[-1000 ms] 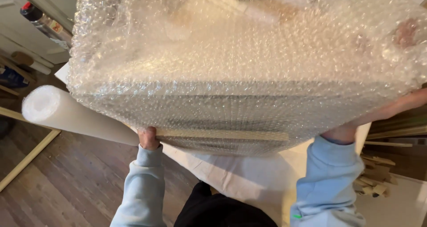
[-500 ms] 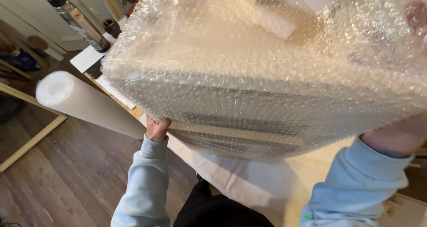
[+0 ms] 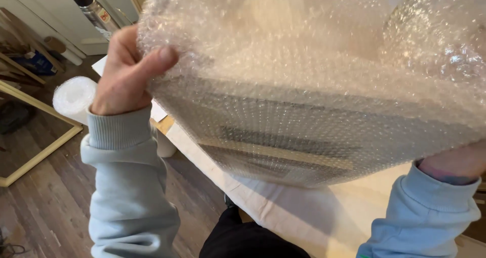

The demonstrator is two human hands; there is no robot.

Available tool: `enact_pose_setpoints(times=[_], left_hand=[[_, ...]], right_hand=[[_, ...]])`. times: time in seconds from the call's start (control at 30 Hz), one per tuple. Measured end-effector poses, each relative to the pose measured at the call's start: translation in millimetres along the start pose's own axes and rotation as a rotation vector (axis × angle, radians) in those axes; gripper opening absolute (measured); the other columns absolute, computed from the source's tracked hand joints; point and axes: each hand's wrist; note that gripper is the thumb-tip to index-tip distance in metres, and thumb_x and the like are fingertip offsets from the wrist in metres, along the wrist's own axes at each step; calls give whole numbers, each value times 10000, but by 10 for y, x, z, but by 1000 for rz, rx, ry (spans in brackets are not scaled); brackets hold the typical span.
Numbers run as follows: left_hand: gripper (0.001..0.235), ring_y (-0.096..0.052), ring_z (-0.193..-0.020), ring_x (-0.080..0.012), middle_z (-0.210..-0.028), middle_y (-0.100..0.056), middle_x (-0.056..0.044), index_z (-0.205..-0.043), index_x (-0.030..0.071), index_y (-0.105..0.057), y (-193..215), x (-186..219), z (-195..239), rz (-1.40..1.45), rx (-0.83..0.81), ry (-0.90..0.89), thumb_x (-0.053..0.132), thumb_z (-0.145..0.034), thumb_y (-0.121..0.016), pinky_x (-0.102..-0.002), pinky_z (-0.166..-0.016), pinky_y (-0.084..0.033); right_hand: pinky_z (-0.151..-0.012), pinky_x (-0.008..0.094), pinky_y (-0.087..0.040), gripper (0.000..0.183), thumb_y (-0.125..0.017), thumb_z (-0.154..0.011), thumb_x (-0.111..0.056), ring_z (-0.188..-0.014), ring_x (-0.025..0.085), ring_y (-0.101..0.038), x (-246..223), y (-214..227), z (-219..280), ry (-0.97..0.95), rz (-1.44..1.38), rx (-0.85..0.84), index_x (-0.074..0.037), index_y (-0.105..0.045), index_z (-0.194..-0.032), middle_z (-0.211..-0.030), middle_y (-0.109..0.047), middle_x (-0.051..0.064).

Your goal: Wrapping a framed picture in bubble wrap and securing it with tape.

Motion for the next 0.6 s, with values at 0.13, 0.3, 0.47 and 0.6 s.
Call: enact_pose_setpoints(times=[0.13, 0.3, 0.47, 0.6], left_hand=[[282, -743, -1042, -191, -1153, -743, -98, -1270, 22, -674, -243, 154, -110, -69, 159, -6, 177, -1046, -750, -383, -967, -634], [206, -761, -903, -224, -1064, -743, -129, -1249, 17, -674, -260, 61, -104, -64, 225, -11, 176, -1125, -631, -385, -813, -650], [254, -737, -982, -238, -1115, -708, -148, -1229, -40, -644, -160, -16, -76, 52, 299, -50, 191, -1178, -551, -393, -946, -620], [319, -739, -1000, -237, -1172, -718, -157, -1332, -34, -642, -120, -79, -78, 78, 463, 3, 203, -1151, -528, -394, -931, -616]], right_hand=[[-950, 371, -537, 363, -633, -1231, -307, -1100, 265, -572, -196, -169, -129, 3, -22, 26, -61, -412, -1379, -1228, -540, 105], [-913, 363, -561, 328, -633, -1245, -288, -1045, 266, -597, -635, -42, -128, -2, 4, 86, -36, -450, -1349, -1173, -576, 115], [-877, 354, -584, 300, -632, -1260, -268, -989, 268, -621, -1285, -198, -222, 9, -1, 141, -12, -488, -1318, -1119, -613, 124], [-855, 349, -598, 287, -632, -1268, -256, -956, 268, -635, -1879, -442, -302, 15, -10, 175, 2, -511, -1300, -1086, -635, 129]])
Point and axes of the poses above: each hand's wrist, its own z-axis away from the middle knuckle, its own y-axis out of the back of the hand, x = y × z
